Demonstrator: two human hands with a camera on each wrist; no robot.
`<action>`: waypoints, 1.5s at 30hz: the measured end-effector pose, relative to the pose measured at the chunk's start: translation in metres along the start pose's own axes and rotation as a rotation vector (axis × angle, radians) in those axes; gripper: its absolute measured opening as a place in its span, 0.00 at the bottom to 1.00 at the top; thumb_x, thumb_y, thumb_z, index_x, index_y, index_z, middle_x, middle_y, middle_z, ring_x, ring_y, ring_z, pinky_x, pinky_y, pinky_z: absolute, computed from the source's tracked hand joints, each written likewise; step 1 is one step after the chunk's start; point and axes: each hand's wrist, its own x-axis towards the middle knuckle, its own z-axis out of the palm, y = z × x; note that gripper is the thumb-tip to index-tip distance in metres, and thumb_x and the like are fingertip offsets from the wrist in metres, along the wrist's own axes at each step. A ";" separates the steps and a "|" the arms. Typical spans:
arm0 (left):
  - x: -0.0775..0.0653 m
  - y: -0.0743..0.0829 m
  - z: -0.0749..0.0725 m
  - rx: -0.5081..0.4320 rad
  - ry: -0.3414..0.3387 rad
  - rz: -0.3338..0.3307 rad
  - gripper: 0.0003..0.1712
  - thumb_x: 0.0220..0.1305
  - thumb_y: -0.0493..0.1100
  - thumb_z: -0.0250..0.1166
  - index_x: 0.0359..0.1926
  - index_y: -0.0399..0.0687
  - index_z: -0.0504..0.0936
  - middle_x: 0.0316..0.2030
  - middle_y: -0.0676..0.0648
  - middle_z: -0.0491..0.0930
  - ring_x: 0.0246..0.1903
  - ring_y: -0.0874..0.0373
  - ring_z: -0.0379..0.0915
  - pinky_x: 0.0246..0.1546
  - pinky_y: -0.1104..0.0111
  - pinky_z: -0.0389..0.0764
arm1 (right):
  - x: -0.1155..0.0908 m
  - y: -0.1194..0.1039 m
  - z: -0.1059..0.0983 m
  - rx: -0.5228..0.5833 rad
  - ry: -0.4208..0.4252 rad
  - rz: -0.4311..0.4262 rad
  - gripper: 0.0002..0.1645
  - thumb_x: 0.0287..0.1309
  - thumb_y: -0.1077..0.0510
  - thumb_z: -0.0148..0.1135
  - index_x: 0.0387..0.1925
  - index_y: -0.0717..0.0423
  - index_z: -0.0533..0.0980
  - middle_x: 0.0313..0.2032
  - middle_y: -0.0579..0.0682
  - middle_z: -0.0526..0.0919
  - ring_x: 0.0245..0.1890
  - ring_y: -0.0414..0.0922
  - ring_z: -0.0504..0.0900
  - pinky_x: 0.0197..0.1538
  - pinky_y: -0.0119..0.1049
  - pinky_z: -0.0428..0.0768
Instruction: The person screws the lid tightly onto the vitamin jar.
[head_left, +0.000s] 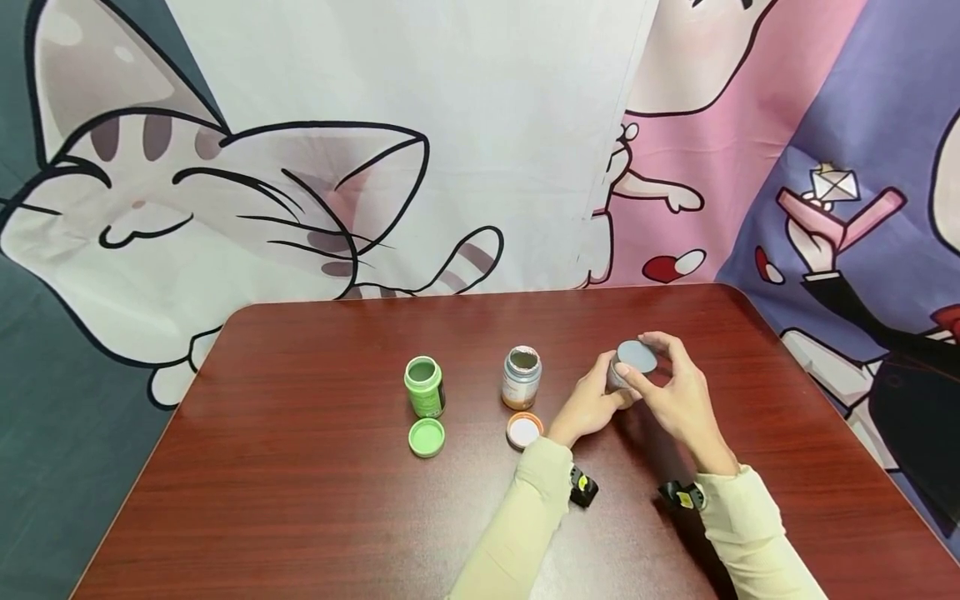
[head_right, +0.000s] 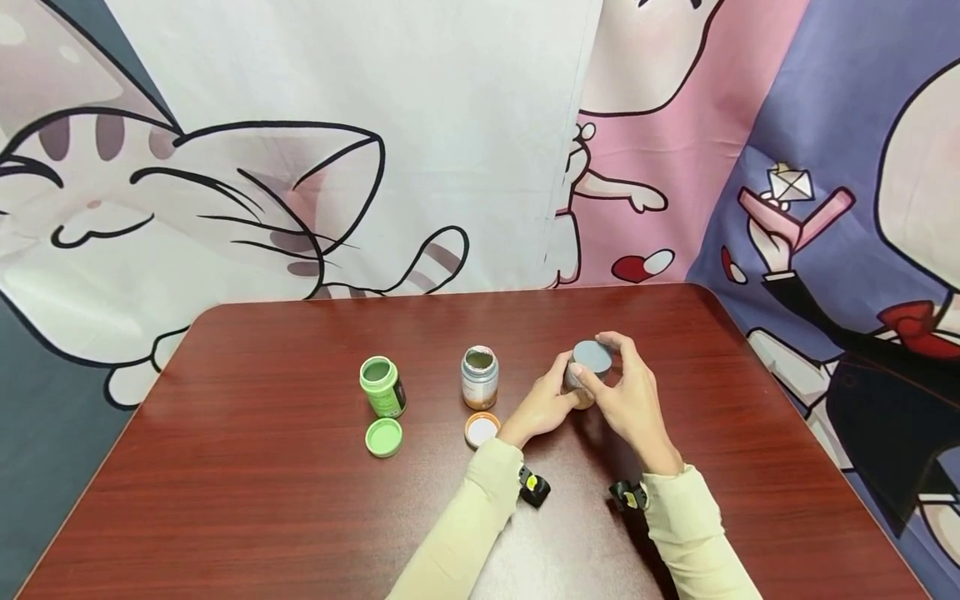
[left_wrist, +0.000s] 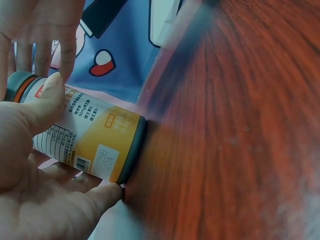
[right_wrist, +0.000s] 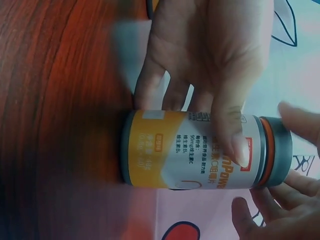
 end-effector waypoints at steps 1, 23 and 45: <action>0.000 0.000 0.000 -0.001 0.001 -0.002 0.34 0.58 0.54 0.63 0.63 0.66 0.60 0.56 0.57 0.70 0.53 0.65 0.67 0.54 0.68 0.67 | 0.000 0.000 -0.001 0.010 -0.013 0.008 0.36 0.48 0.49 0.69 0.58 0.49 0.66 0.55 0.45 0.73 0.54 0.44 0.72 0.47 0.19 0.69; 0.000 0.001 0.002 0.004 0.002 0.010 0.33 0.58 0.54 0.63 0.63 0.65 0.60 0.54 0.57 0.71 0.51 0.65 0.68 0.53 0.68 0.68 | -0.001 -0.035 -0.015 0.174 -0.139 -0.067 0.33 0.53 0.70 0.61 0.61 0.64 0.62 0.58 0.58 0.69 0.56 0.56 0.68 0.53 0.20 0.67; 0.000 0.002 0.001 0.041 0.020 0.026 0.33 0.59 0.49 0.63 0.63 0.63 0.59 0.57 0.55 0.69 0.54 0.64 0.67 0.55 0.69 0.67 | 0.002 0.003 -0.001 0.011 -0.010 -0.049 0.33 0.48 0.52 0.70 0.55 0.51 0.67 0.51 0.45 0.74 0.51 0.40 0.72 0.43 0.15 0.69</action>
